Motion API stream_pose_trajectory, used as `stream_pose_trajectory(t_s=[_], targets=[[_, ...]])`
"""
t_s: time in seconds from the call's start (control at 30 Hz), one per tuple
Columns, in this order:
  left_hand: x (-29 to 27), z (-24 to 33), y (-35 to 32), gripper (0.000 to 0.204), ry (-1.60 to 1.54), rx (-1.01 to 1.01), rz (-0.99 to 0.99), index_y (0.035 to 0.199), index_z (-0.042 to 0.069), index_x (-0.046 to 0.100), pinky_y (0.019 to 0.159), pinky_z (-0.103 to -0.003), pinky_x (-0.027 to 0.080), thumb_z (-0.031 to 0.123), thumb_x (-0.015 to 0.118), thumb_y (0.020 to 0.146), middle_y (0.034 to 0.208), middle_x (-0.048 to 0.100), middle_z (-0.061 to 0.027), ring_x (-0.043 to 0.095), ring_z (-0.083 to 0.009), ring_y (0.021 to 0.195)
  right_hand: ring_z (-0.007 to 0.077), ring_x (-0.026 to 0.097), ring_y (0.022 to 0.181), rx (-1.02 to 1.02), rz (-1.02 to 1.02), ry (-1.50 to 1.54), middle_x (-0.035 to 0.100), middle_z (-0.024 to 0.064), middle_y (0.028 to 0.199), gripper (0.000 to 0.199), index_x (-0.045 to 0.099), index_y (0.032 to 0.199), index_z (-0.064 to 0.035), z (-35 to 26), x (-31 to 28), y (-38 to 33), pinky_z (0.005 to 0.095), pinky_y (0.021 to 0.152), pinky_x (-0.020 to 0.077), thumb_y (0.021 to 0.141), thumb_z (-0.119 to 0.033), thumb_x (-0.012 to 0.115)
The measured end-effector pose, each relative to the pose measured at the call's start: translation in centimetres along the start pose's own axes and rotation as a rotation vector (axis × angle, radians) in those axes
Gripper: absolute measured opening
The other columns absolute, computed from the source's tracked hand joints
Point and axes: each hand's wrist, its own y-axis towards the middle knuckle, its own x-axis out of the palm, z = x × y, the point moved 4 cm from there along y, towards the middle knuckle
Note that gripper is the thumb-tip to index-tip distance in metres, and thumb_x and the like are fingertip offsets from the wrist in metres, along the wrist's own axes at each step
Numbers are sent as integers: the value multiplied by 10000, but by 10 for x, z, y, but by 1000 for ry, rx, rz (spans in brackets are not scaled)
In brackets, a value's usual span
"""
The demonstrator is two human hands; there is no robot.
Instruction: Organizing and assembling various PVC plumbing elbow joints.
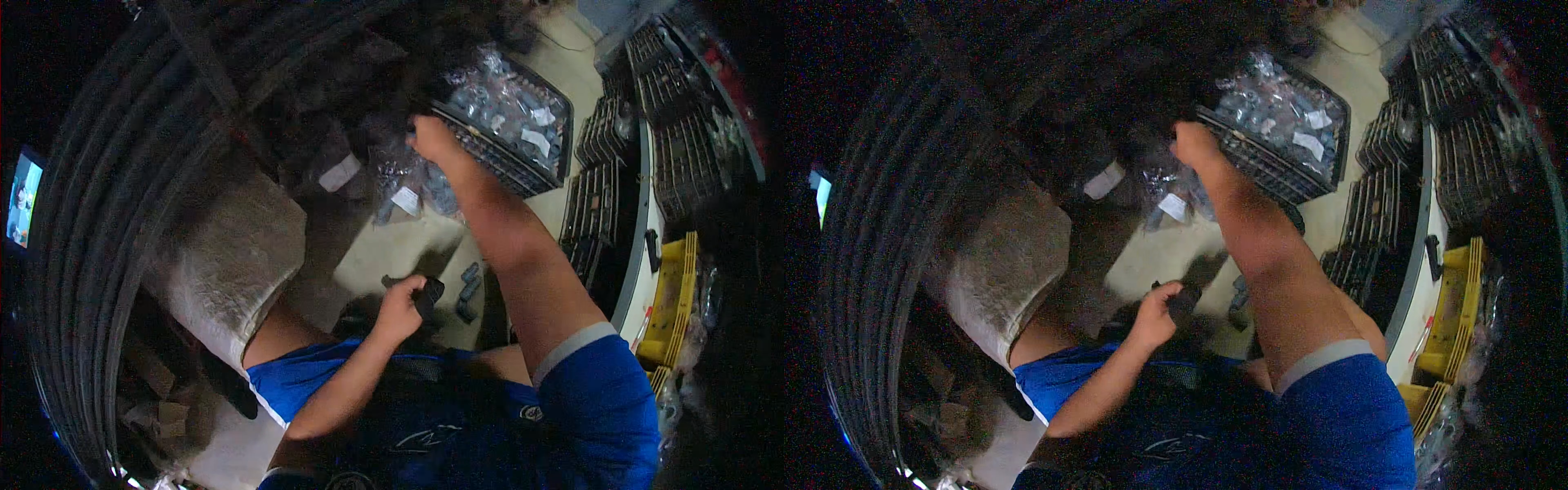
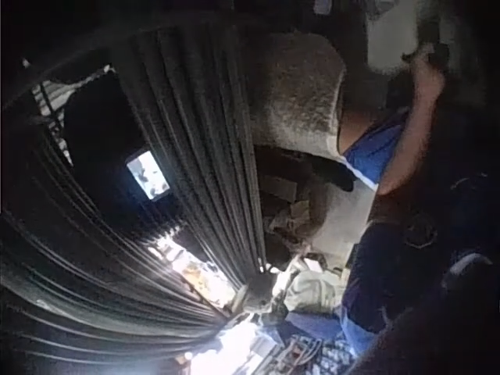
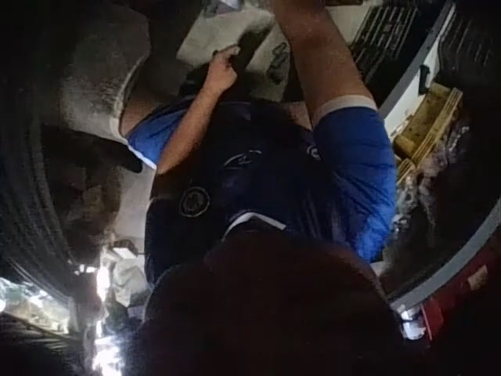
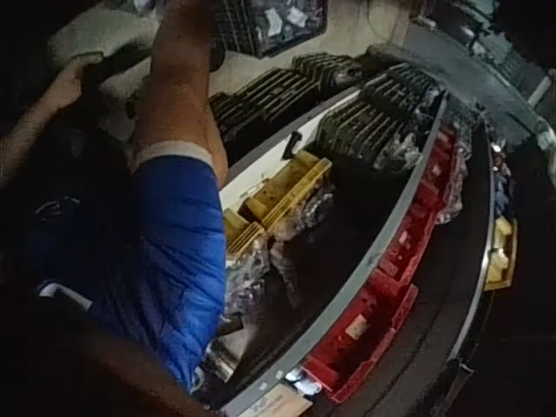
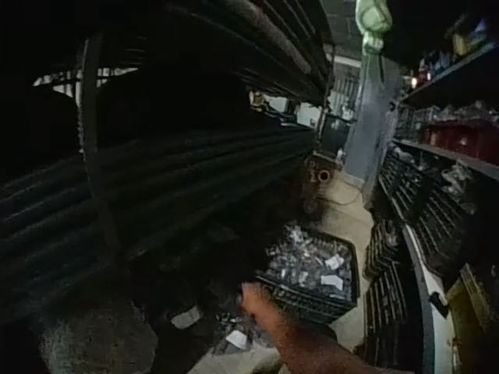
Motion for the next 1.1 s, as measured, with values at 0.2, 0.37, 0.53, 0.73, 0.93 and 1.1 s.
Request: stream_pose_trajectory(t_s=[0.2,0.37,0.53,0.73,0.93,1.1], targets=[[-7,16,2,122,-92,7,-46,925,4,628,743,-297,462,114,647,874,796,634,-67,559,-122,782,374,659,1010,-101,-541,110,686,227,1043,398,712,1055,-55,-33,25,2,419,855,512,811,-367,741],[4,22,5,104,-193,36,-24,925,4,624,732,-300,458,98,633,882,787,630,-68,550,-105,791,364,666,912,-202,-825,150,693,185,929,359,698,947,-52,-16,30,-30,443,801,512,800,-376,743],[6,9,7,171,-133,-31,-102,1001,12,623,824,-298,456,21,661,835,900,632,-50,558,-122,895,377,640,855,-443,-357,-163,668,157,879,249,637,852,-30,-22,31,-87,495,800,494,764,-240,739],[10,7,1,152,-134,-13,-88,892,11,600,712,-297,444,157,629,923,755,565,-44,493,-99,754,419,599,985,-337,74,27,633,190,1056,183,611,905,3,-39,-2,-122,478,855,501,755,-65,692],[8,10,-1,136,-106,38,-54,891,12,598,722,-280,430,141,625,924,775,562,-13,484,-100,774,399,567,1112,-354,142,150,570,214,1231,283,602,1079,-29,-36,5,-144,448,905,496,807,-60,674],[4,27,13,86,-313,-36,-28,908,17,631,719,-263,434,103,637,909,795,577,27,525,-85,782,425,561,1111,-28,42,211,529,242,1269,473,540,1255,1,12,35,-198,470,919,488,833,-162,679]])
